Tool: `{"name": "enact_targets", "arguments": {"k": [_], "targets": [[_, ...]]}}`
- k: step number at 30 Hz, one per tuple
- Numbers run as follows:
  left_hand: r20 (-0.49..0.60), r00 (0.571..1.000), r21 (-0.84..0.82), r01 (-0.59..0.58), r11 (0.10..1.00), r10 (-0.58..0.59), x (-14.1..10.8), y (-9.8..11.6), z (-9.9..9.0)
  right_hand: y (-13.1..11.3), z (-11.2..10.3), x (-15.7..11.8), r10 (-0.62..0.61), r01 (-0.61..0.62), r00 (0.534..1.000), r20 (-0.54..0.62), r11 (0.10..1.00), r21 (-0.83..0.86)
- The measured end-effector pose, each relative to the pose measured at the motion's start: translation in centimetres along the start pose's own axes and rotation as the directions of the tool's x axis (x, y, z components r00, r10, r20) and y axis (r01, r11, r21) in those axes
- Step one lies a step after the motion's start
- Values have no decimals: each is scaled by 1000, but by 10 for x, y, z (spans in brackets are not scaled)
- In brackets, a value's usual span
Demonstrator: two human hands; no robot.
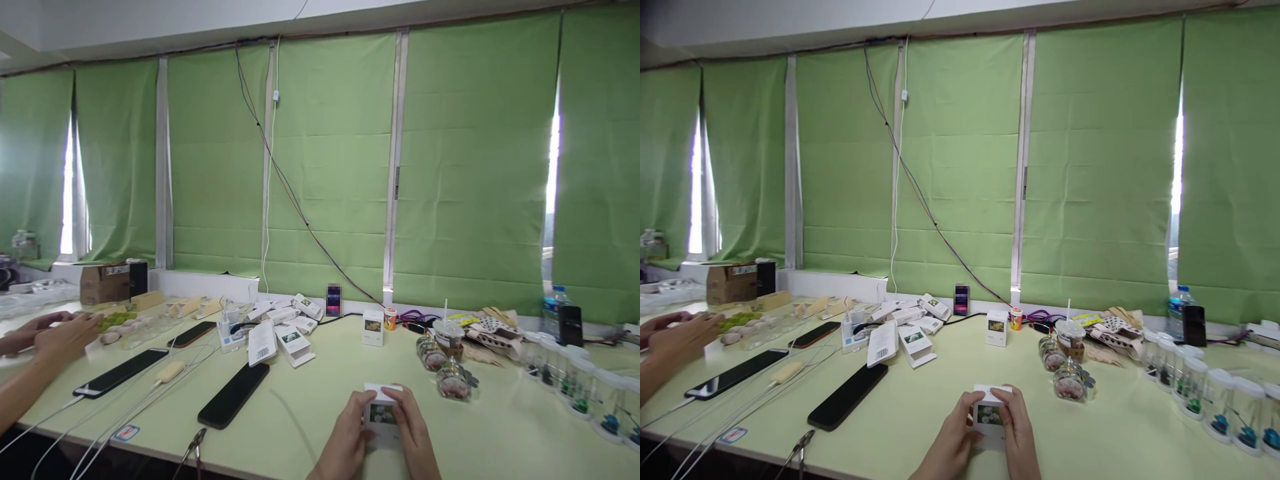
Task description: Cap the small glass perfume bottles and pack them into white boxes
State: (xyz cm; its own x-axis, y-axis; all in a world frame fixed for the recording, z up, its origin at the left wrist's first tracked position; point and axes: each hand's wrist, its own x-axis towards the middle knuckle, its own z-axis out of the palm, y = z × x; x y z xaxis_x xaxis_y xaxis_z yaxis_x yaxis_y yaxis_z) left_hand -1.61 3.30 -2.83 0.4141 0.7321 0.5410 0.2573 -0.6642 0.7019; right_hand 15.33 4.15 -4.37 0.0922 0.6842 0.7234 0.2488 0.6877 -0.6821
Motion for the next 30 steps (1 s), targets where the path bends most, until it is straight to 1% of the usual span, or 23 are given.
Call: {"name": "enact_targets", "arguments": {"k": [2, 4, 6, 9, 12, 14, 17, 20, 22, 25, 30], "targets": [[-5, 1000, 12, 13, 1000, -13, -1, 2, -2, 0, 5, -4, -14, 13, 1000, -7, 998, -59], [-15, 999, -4, 49, 999, -49, -3, 2, -3, 0, 10, -8, -7, 1, 999, -48, 994, -110], [-5, 994, -83, 109, 991, -110, -3, 1, -3, -1, 14, -12, 22, -32, 997, -75, 990, -138], [51, 978, -201, 210, 957, -204, -1, -3, -1, 0, 17, -15, 65, -74, 996, -69, 987, -141], [70, 965, -171, 261, 950, -253, 2, -6, 0, 2, 17, -15, 95, -106, 992, -81, 984, -140], [83, 966, -156, 257, 954, -247, 3, -5, 0, 5, 15, -14, 99, -112, 990, -98, 985, -134], [113, 972, -159, 223, 962, -206, 2, -3, -1, 12, 11, -11, 101, -112, 989, -106, 987, -111], [115, 974, -119, 210, 970, -197, 0, -3, -1, 17, 5, -8, 110, -115, 992, -56, 988, -100], [98, 973, -79, 217, 973, -209, -1, -3, -1, 16, 4, -9, 115, -118, 993, -40, 989, -92], [69, 972, -46, 228, 973, -224, 0, -1, -2, 10, 7, -12, 100, -105, 993, -63, 991, -81], [50, 979, -90, 199, 976, -196, 1, 6, -4, 5, 12, -17, 63, -64, 998, -7, 992, -113]]}}
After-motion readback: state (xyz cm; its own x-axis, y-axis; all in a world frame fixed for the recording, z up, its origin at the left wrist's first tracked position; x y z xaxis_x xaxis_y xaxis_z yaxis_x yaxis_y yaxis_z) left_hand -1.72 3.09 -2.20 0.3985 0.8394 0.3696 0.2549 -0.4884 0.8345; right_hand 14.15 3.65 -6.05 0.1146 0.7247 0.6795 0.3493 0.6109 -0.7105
